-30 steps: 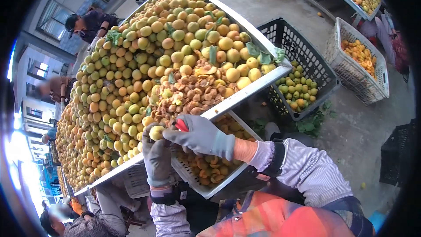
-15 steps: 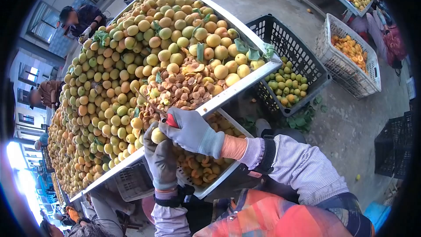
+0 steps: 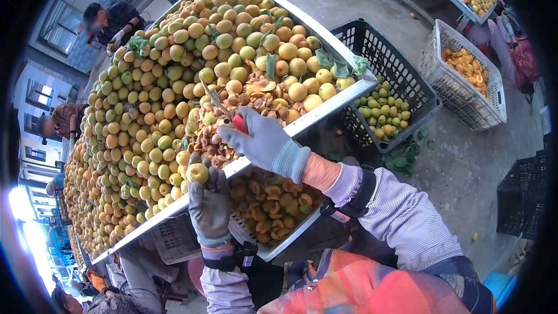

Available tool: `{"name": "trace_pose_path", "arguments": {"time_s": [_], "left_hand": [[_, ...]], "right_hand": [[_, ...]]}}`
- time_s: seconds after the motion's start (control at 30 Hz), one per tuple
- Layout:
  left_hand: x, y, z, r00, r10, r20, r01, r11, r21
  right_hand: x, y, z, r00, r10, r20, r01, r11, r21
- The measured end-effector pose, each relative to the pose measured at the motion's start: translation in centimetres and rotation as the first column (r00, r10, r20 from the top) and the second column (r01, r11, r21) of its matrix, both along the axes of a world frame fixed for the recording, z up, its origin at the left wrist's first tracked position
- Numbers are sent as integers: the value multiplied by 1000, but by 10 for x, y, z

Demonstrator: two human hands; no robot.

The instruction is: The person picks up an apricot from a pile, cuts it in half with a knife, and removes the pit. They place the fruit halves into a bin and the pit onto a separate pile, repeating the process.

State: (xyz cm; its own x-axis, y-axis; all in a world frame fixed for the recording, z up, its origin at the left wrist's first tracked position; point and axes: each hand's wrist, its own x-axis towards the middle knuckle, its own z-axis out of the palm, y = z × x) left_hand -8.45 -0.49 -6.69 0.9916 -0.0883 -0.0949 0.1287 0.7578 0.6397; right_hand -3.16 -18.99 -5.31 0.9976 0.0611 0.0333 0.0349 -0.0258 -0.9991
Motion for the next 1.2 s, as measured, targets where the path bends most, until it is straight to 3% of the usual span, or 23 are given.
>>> {"name": "trace_pose_path", "arguments": {"time_s": [0.07,0.13,0.17,0.2,0.3,0.4,0.57,0.9,1.1,1.2], "left_hand": [[-1,-4,5,999,-28,24,27,998,48],[0,-2,5,1000,-19,18,18,998,55],[-1,-1,4,1000,-16,10,15,998,64],[-2,0,4,1000,-11,9,11,998,64],[-1,-2,5,1000,27,8,-27,994,104],[-1,-7,8,996,75,41,-80,987,143],[-2,-2,10,999,-18,50,13,995,95],[0,4,7,999,-36,23,35,998,48],[1,7,13,994,-84,70,71,982,174],[1,4,12,990,-46,130,13,970,244]], "right_hand": [[0,-5,5,999,-37,31,39,998,-50],[-9,-8,23,971,185,-149,-153,967,205],[-10,-7,15,930,325,-174,-242,894,376],[-15,-4,14,928,329,-175,-246,894,376],[-23,-1,19,744,606,-281,-524,790,318],[-30,4,15,731,620,-284,-556,783,279],[-30,5,14,713,637,-292,-601,770,212],[-33,12,8,729,625,-277,-599,780,181],[-34,15,-9,753,606,-257,-587,795,154],[-35,15,-9,742,613,-271,-588,789,178]]}}
